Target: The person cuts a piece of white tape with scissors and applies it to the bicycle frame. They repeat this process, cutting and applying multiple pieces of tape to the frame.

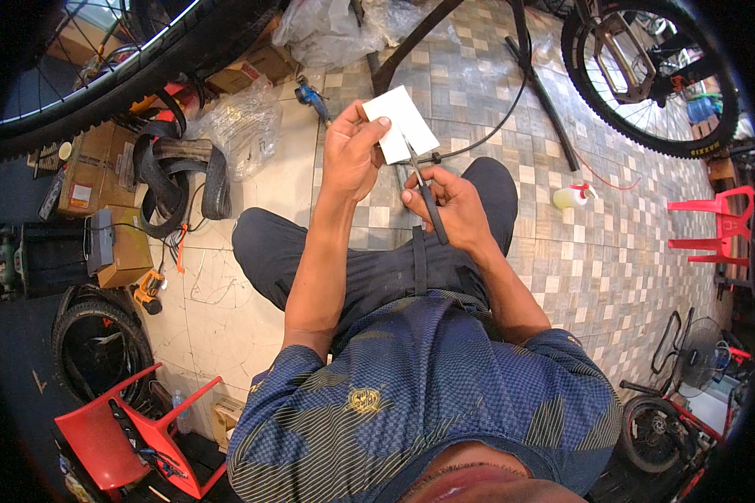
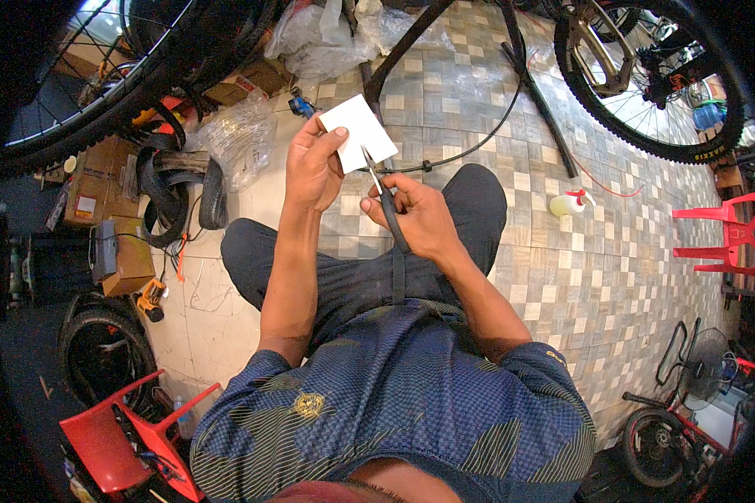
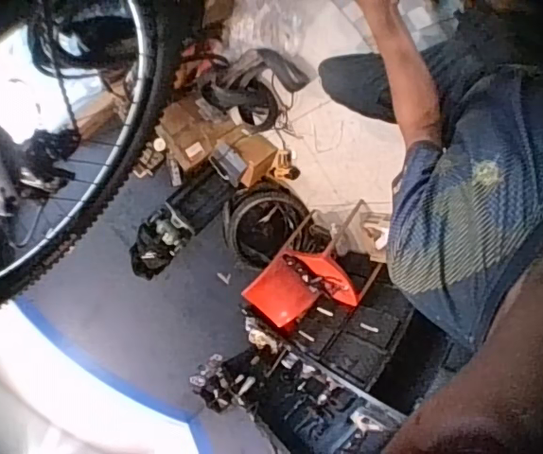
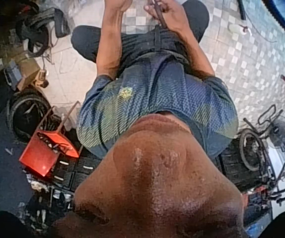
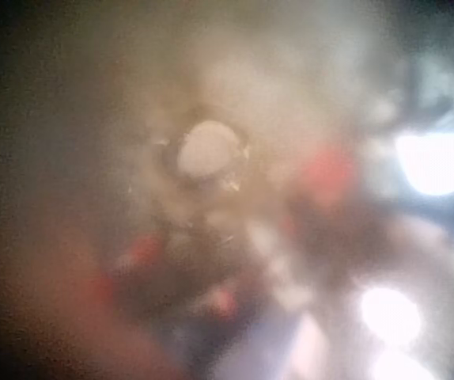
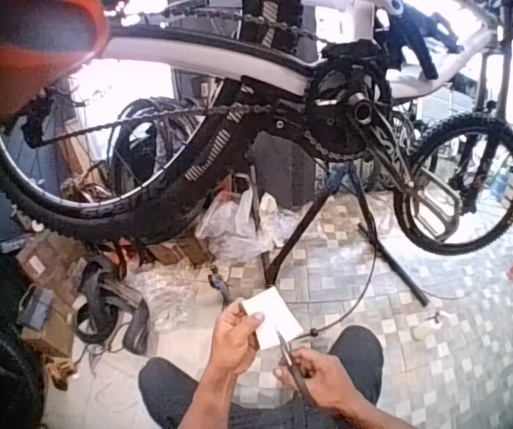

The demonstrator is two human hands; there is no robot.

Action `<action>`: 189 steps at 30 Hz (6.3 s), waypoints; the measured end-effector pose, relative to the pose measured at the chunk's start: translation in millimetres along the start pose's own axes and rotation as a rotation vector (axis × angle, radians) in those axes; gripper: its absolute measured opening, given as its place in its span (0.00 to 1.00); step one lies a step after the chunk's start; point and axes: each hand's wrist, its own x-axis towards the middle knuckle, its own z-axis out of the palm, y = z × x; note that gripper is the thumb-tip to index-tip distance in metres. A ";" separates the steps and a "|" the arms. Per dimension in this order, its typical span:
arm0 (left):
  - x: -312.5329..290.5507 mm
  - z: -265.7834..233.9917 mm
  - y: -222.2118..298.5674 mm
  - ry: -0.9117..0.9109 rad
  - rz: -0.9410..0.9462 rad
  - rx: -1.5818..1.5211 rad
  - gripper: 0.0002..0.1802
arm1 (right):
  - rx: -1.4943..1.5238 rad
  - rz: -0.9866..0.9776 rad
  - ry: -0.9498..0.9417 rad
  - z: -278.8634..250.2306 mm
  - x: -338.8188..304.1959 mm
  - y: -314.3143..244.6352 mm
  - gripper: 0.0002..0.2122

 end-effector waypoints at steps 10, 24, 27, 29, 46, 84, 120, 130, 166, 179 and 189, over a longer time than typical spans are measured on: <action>-6.7 0.2 -5.7 -0.050 -0.026 -0.011 0.14 | 0.073 -0.029 0.008 -0.7 3.0 -6.9 0.13; 1.7 8.0 -4.4 -0.094 0.078 0.014 0.05 | 0.063 -0.032 -0.019 0.4 -7.9 -10.0 0.12; 0.7 8.9 -5.5 -0.094 0.098 0.022 0.05 | 0.068 -0.030 -0.027 -0.9 -7.8 -7.7 0.12; 0.6 9.6 -5.9 -0.092 0.107 0.024 0.05 | 0.067 -0.026 -0.035 -1.7 -7.6 -7.1 0.12; -2.2 19.4 -6.1 -0.052 0.071 -0.075 0.06 | 0.037 0.017 -0.034 -5.5 -11.8 -9.3 0.12; -71.4 2.1 -142.9 -0.044 -0.322 0.659 0.08 | -0.054 0.152 0.374 -110.9 -56.2 59.4 0.19; -0.3 48.8 55.1 0.298 0.537 0.176 0.06 | 0.416 -0.469 0.127 -5.9 58.0 -103.7 0.20; 19.1 88.8 146.2 0.235 0.889 0.260 0.08 | 0.362 -0.761 0.064 6.8 73.8 -190.3 0.22; 8.0 77.2 131.3 0.137 0.614 0.348 0.10 | 0.094 -0.502 -0.203 -30.9 63.9 -138.8 0.20; 13.8 81.0 112.1 0.143 0.602 0.399 0.09 | 0.017 -0.469 -0.148 -15.5 56.0 -114.6 0.20; 13.3 78.7 106.7 0.134 0.619 0.396 0.09 | 0.052 -0.501 -0.149 -14.3 56.5 -115.6 0.19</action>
